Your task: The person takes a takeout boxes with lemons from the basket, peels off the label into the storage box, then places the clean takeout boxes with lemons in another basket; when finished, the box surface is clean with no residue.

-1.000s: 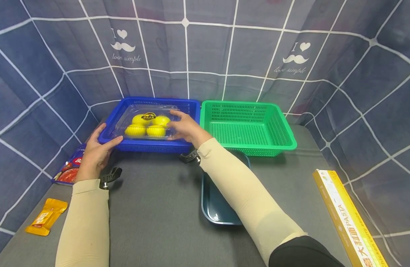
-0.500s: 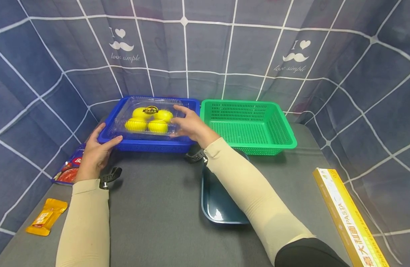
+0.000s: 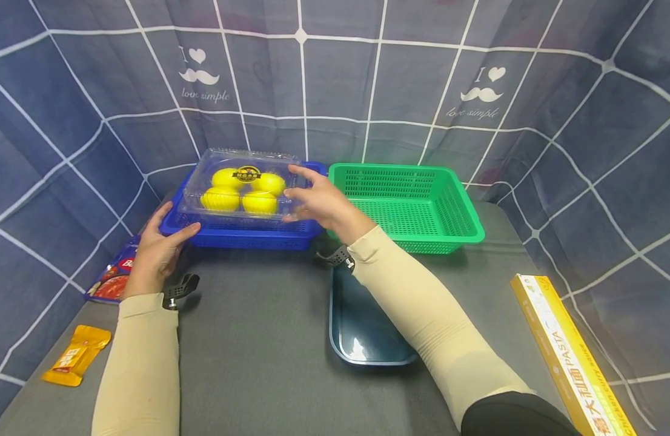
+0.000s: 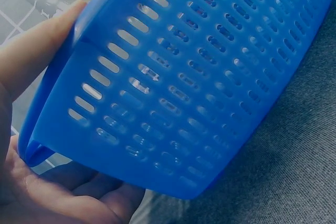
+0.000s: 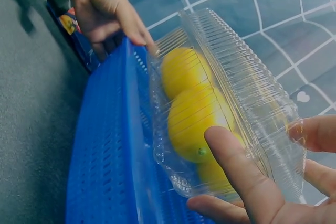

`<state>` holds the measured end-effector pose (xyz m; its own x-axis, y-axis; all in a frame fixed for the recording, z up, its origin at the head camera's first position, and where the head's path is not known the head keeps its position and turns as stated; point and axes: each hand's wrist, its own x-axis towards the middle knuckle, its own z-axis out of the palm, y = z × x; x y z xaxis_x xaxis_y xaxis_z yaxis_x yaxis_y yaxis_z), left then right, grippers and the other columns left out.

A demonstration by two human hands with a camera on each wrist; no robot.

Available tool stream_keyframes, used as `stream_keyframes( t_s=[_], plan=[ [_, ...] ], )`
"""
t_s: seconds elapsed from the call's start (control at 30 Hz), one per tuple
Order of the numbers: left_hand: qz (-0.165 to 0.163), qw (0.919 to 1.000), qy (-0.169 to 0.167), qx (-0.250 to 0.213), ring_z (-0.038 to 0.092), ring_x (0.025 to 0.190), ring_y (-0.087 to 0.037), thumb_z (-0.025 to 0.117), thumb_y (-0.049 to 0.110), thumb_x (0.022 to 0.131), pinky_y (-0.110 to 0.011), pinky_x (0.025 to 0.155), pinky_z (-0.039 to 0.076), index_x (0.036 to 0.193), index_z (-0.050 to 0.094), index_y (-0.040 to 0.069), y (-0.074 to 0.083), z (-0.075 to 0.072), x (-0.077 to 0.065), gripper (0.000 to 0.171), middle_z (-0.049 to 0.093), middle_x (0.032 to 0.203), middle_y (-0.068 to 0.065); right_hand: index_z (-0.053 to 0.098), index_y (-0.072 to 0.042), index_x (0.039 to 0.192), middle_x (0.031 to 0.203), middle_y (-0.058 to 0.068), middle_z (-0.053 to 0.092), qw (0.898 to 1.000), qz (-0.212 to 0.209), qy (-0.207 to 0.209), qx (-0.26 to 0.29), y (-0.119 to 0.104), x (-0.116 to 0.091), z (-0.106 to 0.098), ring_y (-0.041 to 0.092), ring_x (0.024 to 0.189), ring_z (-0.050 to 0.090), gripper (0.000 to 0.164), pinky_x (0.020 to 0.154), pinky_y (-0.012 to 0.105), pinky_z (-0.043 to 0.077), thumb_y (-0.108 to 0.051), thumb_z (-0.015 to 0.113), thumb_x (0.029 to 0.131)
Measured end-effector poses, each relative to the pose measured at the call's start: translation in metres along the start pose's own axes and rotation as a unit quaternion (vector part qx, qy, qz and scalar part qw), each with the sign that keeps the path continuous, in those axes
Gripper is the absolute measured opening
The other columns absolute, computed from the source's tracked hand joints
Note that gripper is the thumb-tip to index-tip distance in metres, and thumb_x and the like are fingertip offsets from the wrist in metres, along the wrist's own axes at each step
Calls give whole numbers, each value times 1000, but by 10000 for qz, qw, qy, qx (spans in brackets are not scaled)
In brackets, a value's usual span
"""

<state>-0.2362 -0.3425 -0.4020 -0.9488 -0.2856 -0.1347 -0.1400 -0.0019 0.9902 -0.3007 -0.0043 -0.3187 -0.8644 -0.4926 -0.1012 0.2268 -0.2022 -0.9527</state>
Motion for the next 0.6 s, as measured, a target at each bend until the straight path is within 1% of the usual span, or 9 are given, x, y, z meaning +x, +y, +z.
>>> stream_keyframes(
  t_s=[0.03, 0.17, 0.23, 0.27, 0.33, 0.4, 0.47, 0.57, 0.6],
  plan=[
    [-8, 10000, -7, 48, 45, 52, -7, 82, 26, 72, -20, 41, 40, 147, 25, 40, 0, 0, 0, 95, 19, 145, -10, 38, -24, 144, 133, 26, 35, 10000, -21, -40, 5, -2, -3, 0, 32, 59, 52, 67, 73, 54, 51, 6, 60, 88],
    [-54, 9997, 32, 218, 43, 50, -7, 83, 32, 70, -20, 40, 39, 146, 25, 44, -1, -2, 0, 95, 22, 143, -10, 39, -25, 143, 124, 31, 43, 9999, -49, -131, -22, -7, -13, -1, 28, 53, 47, 67, 74, 55, 51, 5, 60, 88],
    [-14, 9999, 9, 114, 48, 55, -7, 83, 31, 71, -19, 43, 41, 146, 25, 44, -3, -2, 1, 95, 24, 142, -10, 41, -28, 142, 123, 28, 45, 9999, -25, -109, -73, -8, -17, -1, 27, 50, 44, 66, 73, 54, 52, 4, 61, 88],
    [22, 10000, -18, 6, 50, 57, -7, 83, 29, 71, -17, 46, 44, 146, 26, 43, -3, -2, 1, 95, 25, 141, -10, 42, -28, 141, 123, 27, 46, 9999, 0, -101, -79, -9, -19, -1, 28, 52, 46, 65, 73, 54, 52, 3, 62, 88],
    [106, 9996, -108, -222, 56, 71, -6, 83, 25, 72, -16, 60, 49, 146, 26, 40, -4, -2, 1, 95, 25, 142, -10, 43, -29, 140, 124, 24, 46, 9999, 57, -82, -102, -9, -23, -1, 31, 58, 51, 64, 72, 53, 52, 3, 62, 88],
    [176, 9989, -184, -397, 58, 83, -8, 82, 20, 73, -17, 69, 50, 147, 26, 39, -5, -2, 1, 95, 27, 143, -10, 44, -30, 140, 125, 23, 45, 9998, 108, -94, -97, -10, -28, 0, 38, 73, 58, 64, 72, 54, 52, 3, 61, 88],
    [261, 9976, -277, -585, 57, 94, -9, 81, 15, 74, -20, 78, 49, 147, 26, 37, -5, -2, 1, 94, 27, 143, -10, 43, -29, 140, 124, 25, 45, 9998, 132, -131, -104, -10, -33, 2, 44, 89, 58, 64, 72, 54, 52, 4, 60, 89],
    [288, 9975, -228, -604, 57, 88, -10, 82, 15, 73, -18, 70, 50, 147, 28, 37, -6, -1, 2, 94, 33, 137, -11, 42, -28, 141, 124, 27, 45, 9996, 104, -223, -159, -9, -41, 4, 47, 99, 56, 64, 73, 55, 51, 4, 60, 89],
    [318, 9970, -246, -656, 57, 90, -11, 81, 14, 74, -19, 73, 50, 147, 27, 36, -6, -1, 2, 93, 33, 136, -11, 41, -28, 142, 124, 27, 46, 9994, 92, -261, -192, -9, -43, 4, 47, 99, 56, 64, 73, 55, 51, 3, 60, 89]
  ],
)
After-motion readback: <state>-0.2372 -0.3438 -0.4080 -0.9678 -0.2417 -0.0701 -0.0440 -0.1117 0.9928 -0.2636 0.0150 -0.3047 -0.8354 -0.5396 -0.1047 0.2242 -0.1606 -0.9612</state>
